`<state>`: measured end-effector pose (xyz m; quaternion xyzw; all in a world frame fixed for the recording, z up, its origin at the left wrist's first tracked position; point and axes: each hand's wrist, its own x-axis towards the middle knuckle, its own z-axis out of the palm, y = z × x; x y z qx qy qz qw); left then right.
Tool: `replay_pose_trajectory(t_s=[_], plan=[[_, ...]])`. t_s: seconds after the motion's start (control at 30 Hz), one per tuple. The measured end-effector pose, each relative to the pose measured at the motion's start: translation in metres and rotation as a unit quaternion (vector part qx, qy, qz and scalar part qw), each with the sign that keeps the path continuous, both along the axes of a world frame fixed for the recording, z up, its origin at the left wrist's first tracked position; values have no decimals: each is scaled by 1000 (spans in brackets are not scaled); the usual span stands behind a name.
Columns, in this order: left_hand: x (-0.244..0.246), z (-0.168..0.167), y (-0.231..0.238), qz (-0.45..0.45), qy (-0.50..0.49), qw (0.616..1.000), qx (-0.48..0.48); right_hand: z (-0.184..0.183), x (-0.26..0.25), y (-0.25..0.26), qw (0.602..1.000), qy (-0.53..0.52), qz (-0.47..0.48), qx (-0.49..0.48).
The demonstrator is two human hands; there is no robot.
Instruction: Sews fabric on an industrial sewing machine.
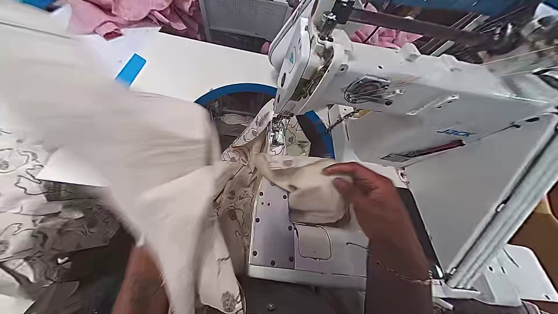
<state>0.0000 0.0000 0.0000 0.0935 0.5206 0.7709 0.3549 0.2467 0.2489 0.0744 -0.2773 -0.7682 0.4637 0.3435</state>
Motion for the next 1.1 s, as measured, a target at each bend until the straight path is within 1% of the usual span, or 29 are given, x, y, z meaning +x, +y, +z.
replay_pose_trajectory(t_s=[0.03,0.07,0.1,0.13,0.17,0.2,0.23,0.27,0.3,0.33,0.37,0.4,0.43,0.47,0.5,0.57,0.6,0.63,0.67,0.73,0.77,0.8,0.83,0.87,0.9,0.93,0.97,1.03,1.1], plan=[[6,9,61,-28,-22,999,-11,1,25,9,995,28,-91,-9],[9,5,109,-82,-8,997,-14,2,46,19,982,58,-176,-27],[9,3,141,-136,4,991,1,2,62,28,960,84,-263,-50],[5,4,161,-184,18,983,-1,0,74,32,927,104,-352,-72],[-2,6,172,-210,68,975,-28,-1,81,33,894,104,-430,-70],[-13,9,177,-217,166,959,-78,-1,84,31,876,80,-474,-41],[-30,13,183,-211,305,920,-125,-2,76,29,879,46,-474,8],[-45,23,189,-197,434,867,-150,-3,58,27,899,1,-434,67],[-51,37,190,-193,537,807,-153,-7,32,20,917,-63,-371,132],[-48,49,190,-198,617,747,-146,-13,0,9,923,-129,-299,206],[-34,56,188,-206,674,696,-137,-23,-33,2,911,-175,-221,300],[-15,54,184,-202,707,666,-128,-35,-62,1,886,-196,-151,392],[1,43,176,-183,722,655,-126,-44,-84,7,866,-209,-101,442],[8,27,163,-165,713,667,-138,-49,-94,20,858,-223,-82,456],[5,9,147,-141,691,689,-167,-48,-94,36,854,-249,-85,449],[-19,-23,113,-82,626,737,-241,-37,-83,62,860,-260,-126,420],[-30,-34,97,-80,594,753,-271,-36,-78,65,870,-252,-138,400],[-31,-41,81,-101,571,762,-289,-40,-73,58,884,-246,-135,374],[-26,-43,73,-113,566,766,-283,-43,-70,46,900,-240,-111,346],[-20,-26,90,-84,622,748,-218,-44,-85,25,920,-208,-20,331],[-16,-13,104,-67,654,732,-179,-43,-94,13,917,-199,36,345],[-9,0,119,-48,683,714,-143,-41,-103,6,904,-194,80,373],[0,11,132,-30,703,701,-119,-39,-110,6,891,-189,92,403],[9,17,140,-21,709,696,-110,-37,-112,13,888,-173,70,421],[13,17,143,-19,703,702,-117,-31,-110,25,888,-165,33,428],[11,9,145,-15,695,704,-144,-23,-105,37,893,-160,-11,421],[3,-3,143,-29,677,714,-178,-16,-98,48,900,-158,-54,404],[-15,-28,121,-113,612,741,-252,-11,-80,63,913,-158,-130,354],[-30,-41,89,-172,546,775,-267,-14,-67,79,939,-165,-150,262]])
